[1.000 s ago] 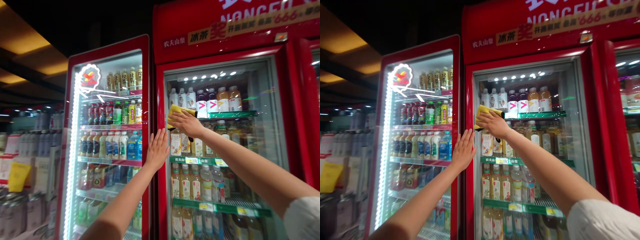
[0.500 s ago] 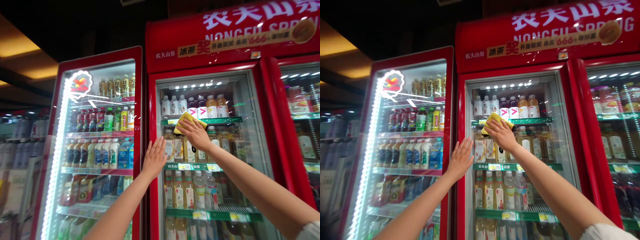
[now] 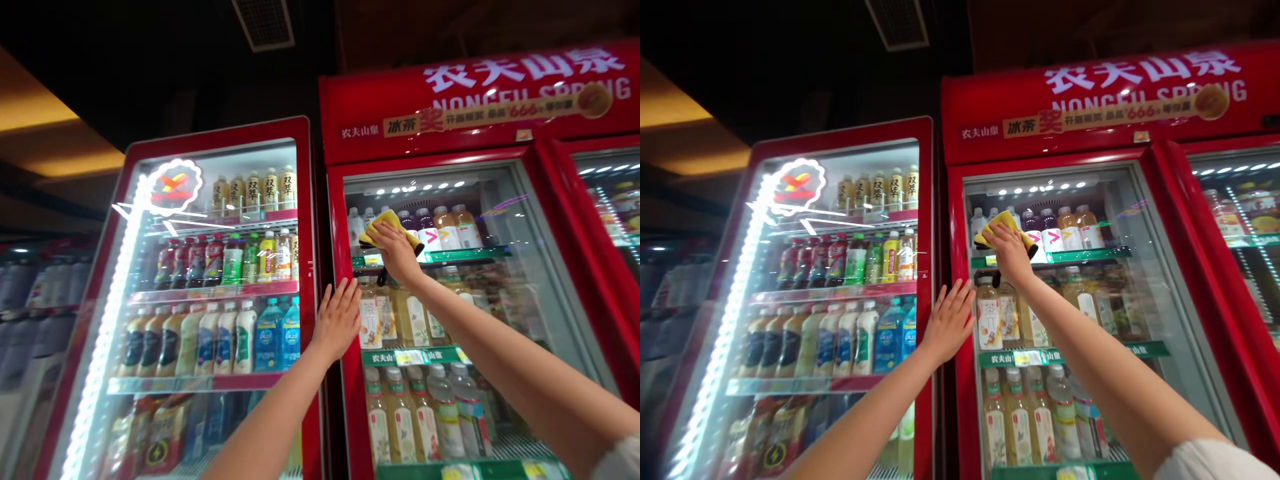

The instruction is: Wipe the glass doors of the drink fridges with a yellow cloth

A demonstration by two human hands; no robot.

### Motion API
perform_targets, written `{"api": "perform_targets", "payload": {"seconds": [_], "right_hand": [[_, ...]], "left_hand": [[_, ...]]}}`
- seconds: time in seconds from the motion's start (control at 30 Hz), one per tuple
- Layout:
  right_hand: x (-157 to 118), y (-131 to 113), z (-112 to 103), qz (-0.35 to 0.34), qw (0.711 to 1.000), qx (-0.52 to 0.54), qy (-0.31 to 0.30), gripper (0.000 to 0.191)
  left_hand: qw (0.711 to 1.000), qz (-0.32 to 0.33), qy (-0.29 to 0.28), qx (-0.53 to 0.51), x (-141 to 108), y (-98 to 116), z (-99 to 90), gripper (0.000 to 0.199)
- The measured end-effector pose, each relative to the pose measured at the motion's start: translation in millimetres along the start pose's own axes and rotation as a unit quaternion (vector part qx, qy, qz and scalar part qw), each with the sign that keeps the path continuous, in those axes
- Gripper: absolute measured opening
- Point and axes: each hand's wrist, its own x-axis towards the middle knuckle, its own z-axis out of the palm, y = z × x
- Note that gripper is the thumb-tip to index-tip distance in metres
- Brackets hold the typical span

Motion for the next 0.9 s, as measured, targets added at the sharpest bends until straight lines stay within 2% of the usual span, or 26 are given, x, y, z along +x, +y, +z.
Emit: {"api": "perform_targets", "payload": {"seconds": [0.1, 0.17, 0.27, 0.37, 0.5, 0.57, 0.73, 0.9], "right_hand": [[33.9, -25.5, 20.6, 0.098, 0.993, -0.032, 0.05, 0.052], [46.5, -48.1, 35.2, 0.129, 0.989, -0.052, 0.053, 0.052], [46.6, -76.1, 52.0, 0.08, 0.994, -0.069, 0.027, 0.055], [41.4, -87.0, 58.8, 0.026, 0.997, -0.065, 0.023, 0.055], [57.9, -96.0, 64.7, 0.087, 0.992, -0.037, 0.084, 0.057], [72.0, -108.9, 72.9, 0.081, 0.992, -0.02, 0.091, 0.058], [96.2, -145.6, 105.7, -0.021, 0.998, 0.001, 0.051, 0.06], [128.7, -146.2, 137.2, -0.036, 0.999, -0.029, -0.003, 0.048]], "left_hand": [[0.998, 0.058, 0.02, -0.019, -3.1, -27.2, 3.3, 0.053], [0.997, 0.064, 0.034, -0.032, -7.5, -44.6, 3.0, 0.052], [0.997, 0.041, 0.047, -0.046, -18.1, -69.1, -1.3, 0.056], [0.997, 0.015, 0.057, -0.048, -29.5, -94.4, -6.7, 0.058], [0.997, 0.006, 0.065, -0.05, -36.8, -128.9, -5.8, 0.057], [0.996, -0.006, 0.069, -0.054, -37.4, -142.5, -1.7, 0.056], [0.994, -0.042, 0.087, -0.047, -41.4, -164.7, 7.6, 0.059], [0.996, -0.023, 0.088, -0.019, -38.4, -202.9, 14.4, 0.06]]}}
